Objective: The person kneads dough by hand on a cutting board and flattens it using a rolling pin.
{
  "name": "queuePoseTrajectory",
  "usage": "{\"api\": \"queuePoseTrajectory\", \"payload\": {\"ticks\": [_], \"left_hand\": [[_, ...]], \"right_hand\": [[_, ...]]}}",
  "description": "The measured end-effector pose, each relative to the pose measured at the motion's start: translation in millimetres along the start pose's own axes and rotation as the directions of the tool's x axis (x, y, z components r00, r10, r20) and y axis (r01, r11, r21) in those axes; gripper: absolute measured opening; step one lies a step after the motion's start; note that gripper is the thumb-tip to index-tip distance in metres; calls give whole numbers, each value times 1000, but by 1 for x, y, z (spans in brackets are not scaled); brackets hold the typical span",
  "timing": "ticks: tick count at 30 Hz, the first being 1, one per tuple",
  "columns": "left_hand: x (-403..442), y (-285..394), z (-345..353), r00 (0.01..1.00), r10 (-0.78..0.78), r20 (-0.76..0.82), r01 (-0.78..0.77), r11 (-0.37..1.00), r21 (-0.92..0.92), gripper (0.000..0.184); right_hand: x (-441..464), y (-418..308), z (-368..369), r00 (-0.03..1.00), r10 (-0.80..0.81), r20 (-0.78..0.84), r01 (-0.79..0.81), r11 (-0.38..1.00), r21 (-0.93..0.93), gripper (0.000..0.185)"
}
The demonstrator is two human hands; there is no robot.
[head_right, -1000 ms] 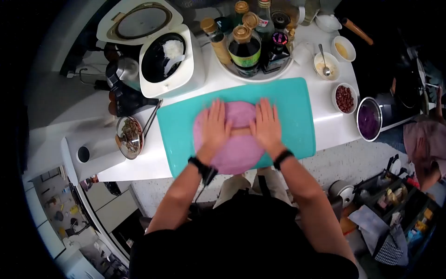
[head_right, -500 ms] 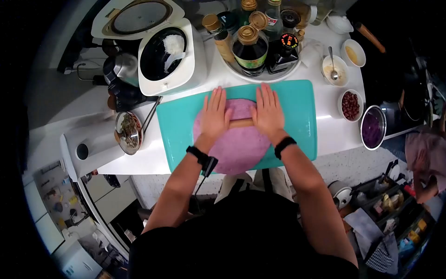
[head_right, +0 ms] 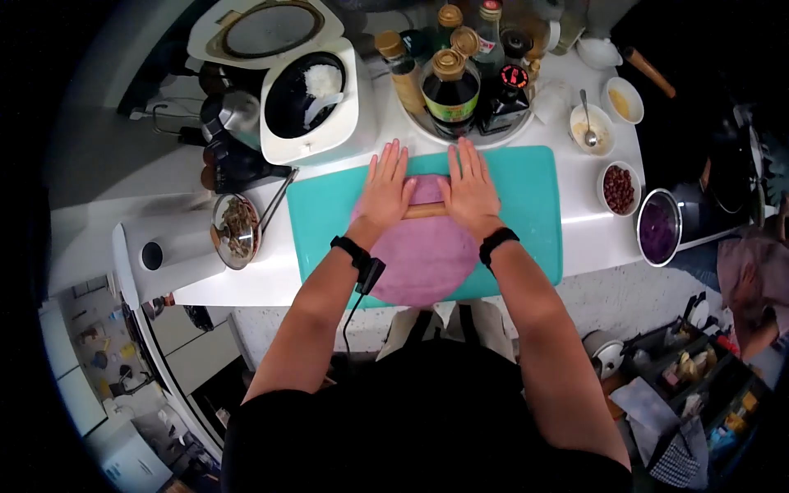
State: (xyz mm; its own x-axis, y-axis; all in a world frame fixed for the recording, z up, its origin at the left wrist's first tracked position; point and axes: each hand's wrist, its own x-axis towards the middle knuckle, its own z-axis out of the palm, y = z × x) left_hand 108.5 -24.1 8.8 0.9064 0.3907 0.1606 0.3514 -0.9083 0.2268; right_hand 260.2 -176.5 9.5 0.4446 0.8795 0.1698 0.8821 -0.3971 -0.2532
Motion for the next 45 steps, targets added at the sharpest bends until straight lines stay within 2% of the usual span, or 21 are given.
{"api": "queuePoseTrajectory", "payload": {"ticks": [3,5,7,8,10,11,13,14,17,19,22,25,29,31,32,35,37,39,41,43,45], "left_hand": [[-15,7,-3,995,45,89,-48,998,36,65],[-62,31,-3,996,38,81,-34,998,-56,62],[-103,47,0,992,71,104,-53,985,-167,60],[-114,50,-5,994,70,89,-55,985,-162,60],[-131,50,-14,992,45,118,4,923,-384,53],[-132,46,-15,993,44,107,0,924,-382,53],[-127,33,-14,959,-2,283,85,956,-282,48],[-122,25,-24,961,-3,276,85,955,-285,48],[-104,-3,-55,986,-30,164,66,974,-216,43],[-96,-20,-55,998,-52,-36,40,957,-287,45],[-89,-42,-22,1000,11,-28,-16,983,-182,48],[-56,-50,-20,1000,-31,-4,30,998,-55,53],[-5,-76,-8,999,-49,-19,47,993,-106,53],[10,-80,-14,979,-122,163,149,974,-169,53],[3,-77,-10,977,-123,173,153,973,-172,53],[-17,-65,-6,994,-103,27,106,983,-149,58],[-62,-43,-9,998,-49,-44,41,984,-176,64],[-106,-17,-15,997,-79,26,83,973,-214,66],[-112,-15,-12,989,-102,108,127,958,-257,68],[-86,-33,-1,996,-84,35,89,973,-211,67],[-40,-42,-3,989,-149,-10,145,974,-174,65]], "right_hand": [[-11,6,8,987,-108,115,101,993,67,67],[-62,-5,-9,945,-60,320,48,998,44,66],[-113,-3,-7,959,-205,194,199,979,49,63],[-120,-3,-13,960,-212,184,208,977,41,63],[-127,-9,-20,967,-129,217,126,992,31,53],[-122,-12,-23,968,-135,211,132,991,25,53],[-104,-12,-28,921,-299,250,333,937,-105,43],[-93,-18,-36,920,-302,250,337,935,-111,43],[-56,-45,-44,945,-271,186,281,959,-34,38],[-42,-54,-19,962,-199,190,217,973,-80,46],[-30,-63,12,985,-150,83,148,989,21,57],[-2,-62,26,990,-45,134,51,998,-44,66],[57,-46,33,993,-70,98,78,994,-80,64],[71,-43,36,991,-87,104,94,993,-66,65],[66,-43,37,990,-83,114,90,994,-62,65],[44,-44,29,990,-116,79,124,987,-104,68],[-15,-49,32,967,-119,227,121,993,5,74],[-68,-61,27,953,-119,278,100,992,82,80],[-66,-61,26,956,-142,255,126,989,77,81],[-45,-56,28,967,-152,205,131,985,115,82],[6,-54,29,971,-97,220,88,995,49,81]]}}
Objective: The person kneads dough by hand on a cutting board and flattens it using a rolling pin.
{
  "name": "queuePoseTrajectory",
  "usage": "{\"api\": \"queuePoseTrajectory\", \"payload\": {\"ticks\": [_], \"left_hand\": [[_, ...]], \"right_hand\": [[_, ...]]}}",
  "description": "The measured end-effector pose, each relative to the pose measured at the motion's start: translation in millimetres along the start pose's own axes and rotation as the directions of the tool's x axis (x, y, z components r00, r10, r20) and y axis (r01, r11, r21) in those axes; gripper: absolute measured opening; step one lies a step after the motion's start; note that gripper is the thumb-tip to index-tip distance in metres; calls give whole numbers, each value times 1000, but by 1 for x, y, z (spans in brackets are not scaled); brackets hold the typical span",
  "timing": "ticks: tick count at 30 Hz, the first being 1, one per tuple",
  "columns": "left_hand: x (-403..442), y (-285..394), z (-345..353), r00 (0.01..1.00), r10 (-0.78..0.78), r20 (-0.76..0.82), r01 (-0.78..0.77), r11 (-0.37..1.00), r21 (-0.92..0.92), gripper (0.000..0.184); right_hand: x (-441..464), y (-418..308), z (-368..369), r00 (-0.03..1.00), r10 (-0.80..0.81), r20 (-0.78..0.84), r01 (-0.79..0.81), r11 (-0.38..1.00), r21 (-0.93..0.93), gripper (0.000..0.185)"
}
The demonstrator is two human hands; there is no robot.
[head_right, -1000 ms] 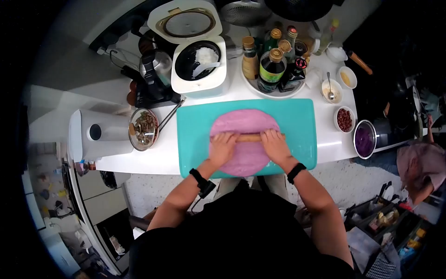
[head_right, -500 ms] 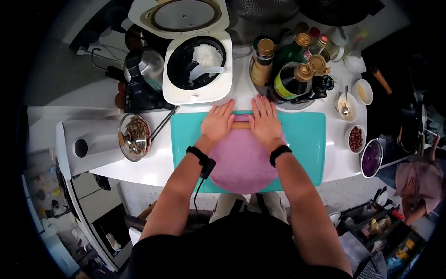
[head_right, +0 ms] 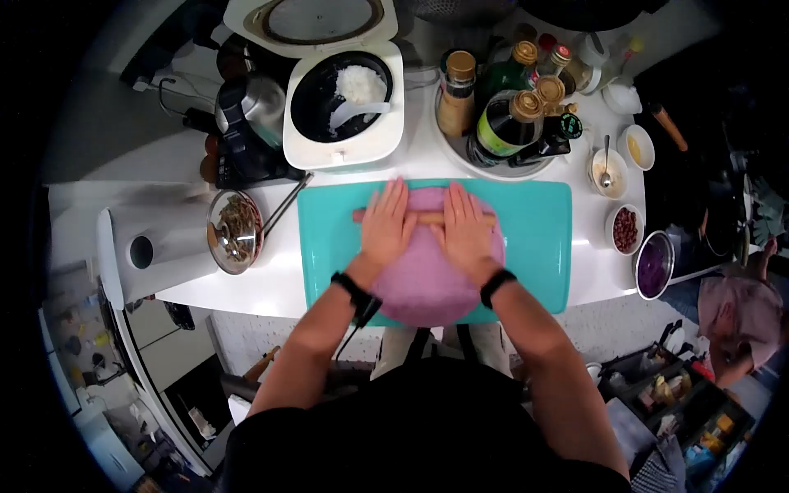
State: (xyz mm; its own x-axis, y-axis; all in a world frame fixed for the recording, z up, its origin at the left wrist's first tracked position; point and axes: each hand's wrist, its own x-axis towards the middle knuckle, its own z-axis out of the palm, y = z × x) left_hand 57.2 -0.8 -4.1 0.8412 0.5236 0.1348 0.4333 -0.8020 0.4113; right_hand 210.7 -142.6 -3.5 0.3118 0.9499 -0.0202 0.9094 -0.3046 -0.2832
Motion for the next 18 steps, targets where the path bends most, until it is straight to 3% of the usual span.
{"api": "queuePoseTrajectory", "payload": {"ticks": [3,6,8,10,11,12,13,14,15,16,17,18], "left_hand": [[21,-1,-1,999,20,-36,-16,994,109,64],[-31,17,-2,998,12,-63,-14,999,-31,62],[-75,30,-12,998,7,-62,-13,995,-99,62],[-104,40,-21,996,-7,87,17,993,-114,63],[-95,41,-34,996,-2,87,11,994,-112,63],[-73,43,-55,972,-118,203,143,984,-109,62],[-53,40,-65,920,-232,317,273,958,-92,62],[-33,23,-53,982,-159,97,165,985,-56,61],[-22,8,-36,990,-67,-122,68,998,4,61],[-21,4,-24,991,-73,-116,74,997,4,61],[-22,6,-15,990,-78,-114,91,989,115,61],[-22,5,-8,990,-79,-116,104,968,226,61]], "right_hand": [[21,7,-3,992,-44,-115,39,998,-43,79],[-28,-9,4,997,-25,-73,31,996,87,76],[-82,-30,-5,998,-63,-21,64,996,57,74],[-96,-35,-17,995,-90,32,90,996,27,73],[-88,-30,-23,992,-35,121,23,995,93,70],[-78,-25,-27,976,17,219,-51,987,153,68],[-60,-22,-30,995,18,97,-32,989,145,65],[-35,-18,-31,999,14,-31,-9,991,134,62],[-16,-15,-26,1000,12,-29,-8,991,134,62],[-2,-13,-14,991,-15,-135,24,998,61,61],[2,-18,-9,971,-45,-236,44,999,-10,59],[1,-20,-6,972,-42,-231,42,999,-2,59]]}}
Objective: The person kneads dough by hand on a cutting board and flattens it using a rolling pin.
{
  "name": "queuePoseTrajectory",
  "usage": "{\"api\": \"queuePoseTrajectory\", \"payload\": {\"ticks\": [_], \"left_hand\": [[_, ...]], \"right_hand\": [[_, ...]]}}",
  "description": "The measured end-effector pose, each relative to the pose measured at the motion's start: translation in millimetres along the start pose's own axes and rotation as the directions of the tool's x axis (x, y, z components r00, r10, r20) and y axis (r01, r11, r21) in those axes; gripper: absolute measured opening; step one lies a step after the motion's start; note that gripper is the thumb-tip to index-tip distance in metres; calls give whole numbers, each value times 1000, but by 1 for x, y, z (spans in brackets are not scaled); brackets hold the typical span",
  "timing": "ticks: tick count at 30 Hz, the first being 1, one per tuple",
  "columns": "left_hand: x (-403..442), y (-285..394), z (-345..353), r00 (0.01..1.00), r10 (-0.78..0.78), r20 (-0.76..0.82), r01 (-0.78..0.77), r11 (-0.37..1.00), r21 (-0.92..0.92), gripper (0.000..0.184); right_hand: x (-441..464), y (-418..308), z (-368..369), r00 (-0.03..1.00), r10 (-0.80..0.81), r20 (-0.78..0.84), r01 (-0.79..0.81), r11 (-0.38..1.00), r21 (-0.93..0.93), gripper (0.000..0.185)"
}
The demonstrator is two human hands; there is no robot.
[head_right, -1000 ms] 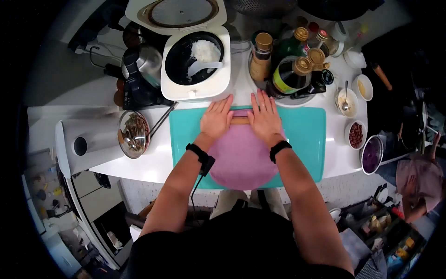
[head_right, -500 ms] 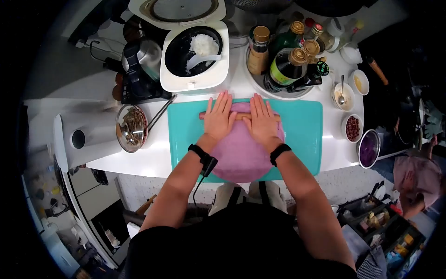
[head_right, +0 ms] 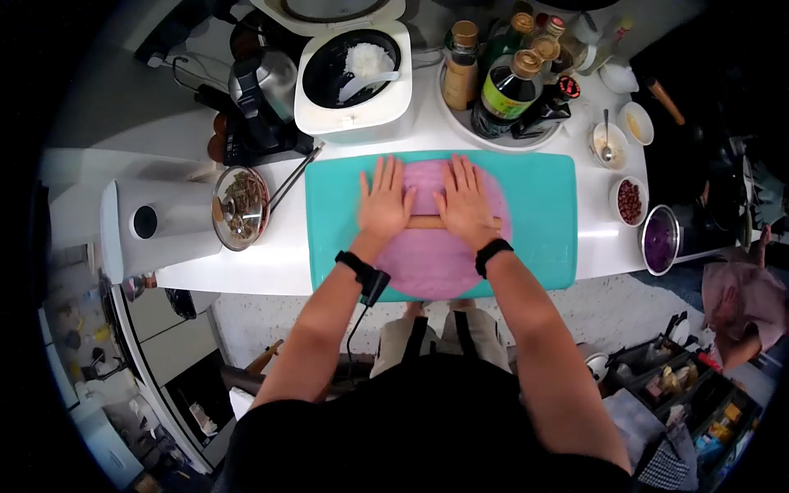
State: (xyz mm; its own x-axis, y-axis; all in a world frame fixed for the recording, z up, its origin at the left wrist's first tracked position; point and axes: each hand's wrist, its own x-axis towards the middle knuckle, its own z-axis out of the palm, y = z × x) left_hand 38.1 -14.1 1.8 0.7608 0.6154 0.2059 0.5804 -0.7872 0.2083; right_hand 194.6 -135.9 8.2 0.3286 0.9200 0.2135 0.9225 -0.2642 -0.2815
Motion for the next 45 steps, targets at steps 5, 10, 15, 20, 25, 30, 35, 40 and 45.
{"api": "queuePoseTrajectory", "payload": {"ticks": [5,10,15,20,25,30,35,40,45], "left_hand": [[-91,18,-14,990,82,117,-61,984,-168,62],[-162,35,-57,974,96,206,-19,938,-347,60],[-80,10,-34,988,7,157,37,959,-281,60],[-123,33,-25,970,87,229,-85,996,-16,61],[-162,37,-36,961,176,212,-144,977,-157,59],[-202,37,-58,923,287,255,-233,947,-222,55],[-169,36,-89,788,329,520,-125,913,-389,55],[-71,82,-118,920,381,-98,-390,854,-343,60],[27,57,-50,948,96,302,35,915,-402,71]], "right_hand": [[-96,-33,-4,983,60,172,-61,998,2,62],[-167,-67,-31,957,48,285,-69,996,64,63],[-93,-34,-10,980,165,116,-168,986,22,64],[-132,-53,-16,965,204,167,-175,970,-171,63],[-177,-69,-19,963,204,174,-190,977,-95,64],[-222,-73,-31,982,84,170,-88,996,19,50],[-236,-45,-45,987,19,157,-15,1000,-25,36],[-203,0,-120,833,528,165,-507,848,-152,33],[-210,88,-86,816,562,-138,-576,810,-106,36]]}}
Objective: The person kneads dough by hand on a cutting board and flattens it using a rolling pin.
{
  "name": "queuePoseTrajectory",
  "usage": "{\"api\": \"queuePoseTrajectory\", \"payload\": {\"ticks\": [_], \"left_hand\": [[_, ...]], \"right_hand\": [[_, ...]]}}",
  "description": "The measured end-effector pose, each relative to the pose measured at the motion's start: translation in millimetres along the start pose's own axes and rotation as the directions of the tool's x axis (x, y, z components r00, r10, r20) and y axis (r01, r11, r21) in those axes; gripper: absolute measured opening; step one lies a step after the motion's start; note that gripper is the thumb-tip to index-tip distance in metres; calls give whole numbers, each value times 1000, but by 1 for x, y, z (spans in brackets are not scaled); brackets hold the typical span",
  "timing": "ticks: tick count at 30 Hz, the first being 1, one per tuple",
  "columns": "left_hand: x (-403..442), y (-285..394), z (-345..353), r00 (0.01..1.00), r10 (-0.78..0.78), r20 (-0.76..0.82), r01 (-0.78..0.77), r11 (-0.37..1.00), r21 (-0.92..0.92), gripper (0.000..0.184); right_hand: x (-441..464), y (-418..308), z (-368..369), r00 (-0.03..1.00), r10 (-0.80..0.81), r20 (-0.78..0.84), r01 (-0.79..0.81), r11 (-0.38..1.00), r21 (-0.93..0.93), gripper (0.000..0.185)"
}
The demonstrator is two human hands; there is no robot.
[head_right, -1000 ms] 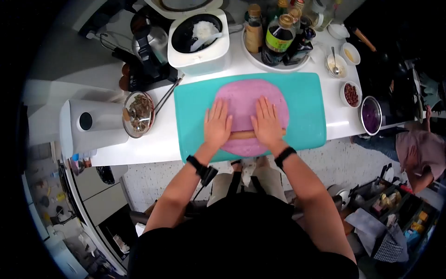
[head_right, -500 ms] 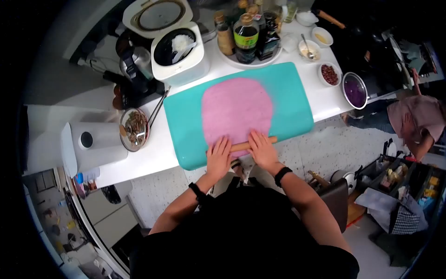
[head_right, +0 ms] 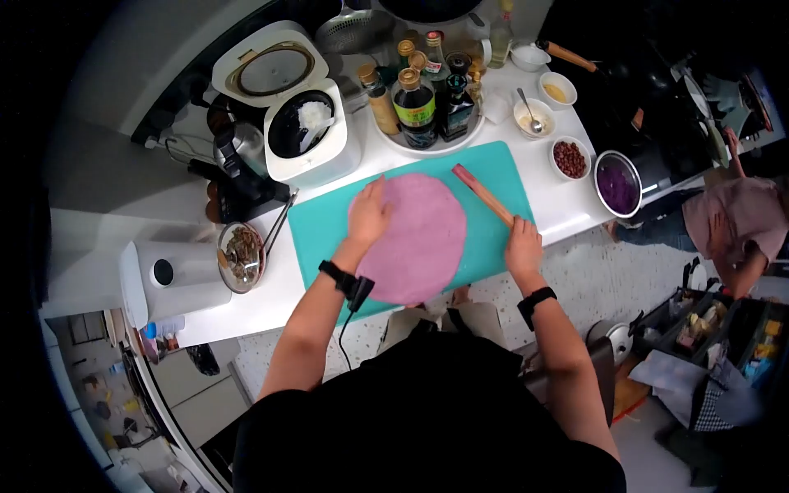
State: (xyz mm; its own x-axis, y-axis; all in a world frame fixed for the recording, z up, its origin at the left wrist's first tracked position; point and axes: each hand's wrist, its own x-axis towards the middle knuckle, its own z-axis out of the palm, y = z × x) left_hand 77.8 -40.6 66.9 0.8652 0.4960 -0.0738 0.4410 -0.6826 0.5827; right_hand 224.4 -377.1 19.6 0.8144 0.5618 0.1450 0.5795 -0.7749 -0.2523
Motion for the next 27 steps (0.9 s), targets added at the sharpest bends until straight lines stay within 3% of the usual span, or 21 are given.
{"api": "queuePoseTrajectory", "payload": {"ticks": [1,2,3,4,5,6,7,8,9,10,12,13,14,15,16,18,20,21,23,25,27], "left_hand": [[12,-17,13,1000,-5,-4,5,1000,0,71],[23,-34,28,995,81,-50,-75,990,117,72],[32,-37,34,982,173,-82,-149,960,236,72],[40,-39,43,981,175,-81,-152,960,235,72],[45,-37,49,957,281,-69,-250,923,292,72],[49,-30,49,923,381,-50,-341,873,347,72],[54,-23,49,924,380,-51,-340,874,348,72],[57,-3,40,966,257,34,-255,919,302,69],[60,8,37,984,132,122,-160,951,264,66],[66,13,36,985,127,121,-155,951,266,66],[75,14,38,963,-49,265,-11,975,220,47],[74,11,39,963,-56,264,-4,975,222,47],[72,9,37,959,57,278,-112,976,187,37],[69,6,35,943,169,287,-219,964,151,28],[62,1,30,945,163,285,-214,964,156,28],[37,20,-12,907,195,374,-192,980,-47,22],[14,31,-55,887,225,403,-190,974,-125,22],[3,37,-77,866,261,427,-187,960,-207,21],[-18,54,-122,862,264,433,-151,949,-279,20],[-34,71,-162,856,272,439,-115,929,-350,20],[-46,82,-198,885,323,335,-195,911,-363,26]], "right_hand": [[7,6,7,996,-8,85,9,1000,-5,40],[14,12,11,985,-15,169,17,1000,-11,43],[20,9,8,985,-17,171,19,1000,-11,43],[23,2,8,991,-120,59,122,992,-30,47],[28,-8,5,974,-223,-52,219,974,-63,50],[33,-17,5,974,-222,-50,219,974,-64,50],[37,-29,7,968,-249,32,244,962,123,53],[41,-40,8,951,-289,108,244,920,308,55],[48,-51,10,950,-291,110,246,918,310,55],[57,-63,12,943,-311,120,242,887,394,56],[70,-81,22,933,-334,134,233,845,481,57],[76,-90,28,953,-249,174,128,849,513,61],[81,-94,33,962,-164,217,22,842,540,65],[84,-94,35,961,-170,219,25,839,543,65],[86,-95,37,955,-192,225,57,866,496,65],[84,-91,35,948,-214,235,88,887,453,64],[78,-83,17,736,-365,570,-255,631,733,55],[68,-82,11,731,-370,573,-256,630,733,55],[40,-86,1,648,-474,596,-427,422,800,42],[25,-96,-5,610,-497,618,-438,438,785,37],[17,-109,-22,570,-514,641,-448,460,767,33]]}}
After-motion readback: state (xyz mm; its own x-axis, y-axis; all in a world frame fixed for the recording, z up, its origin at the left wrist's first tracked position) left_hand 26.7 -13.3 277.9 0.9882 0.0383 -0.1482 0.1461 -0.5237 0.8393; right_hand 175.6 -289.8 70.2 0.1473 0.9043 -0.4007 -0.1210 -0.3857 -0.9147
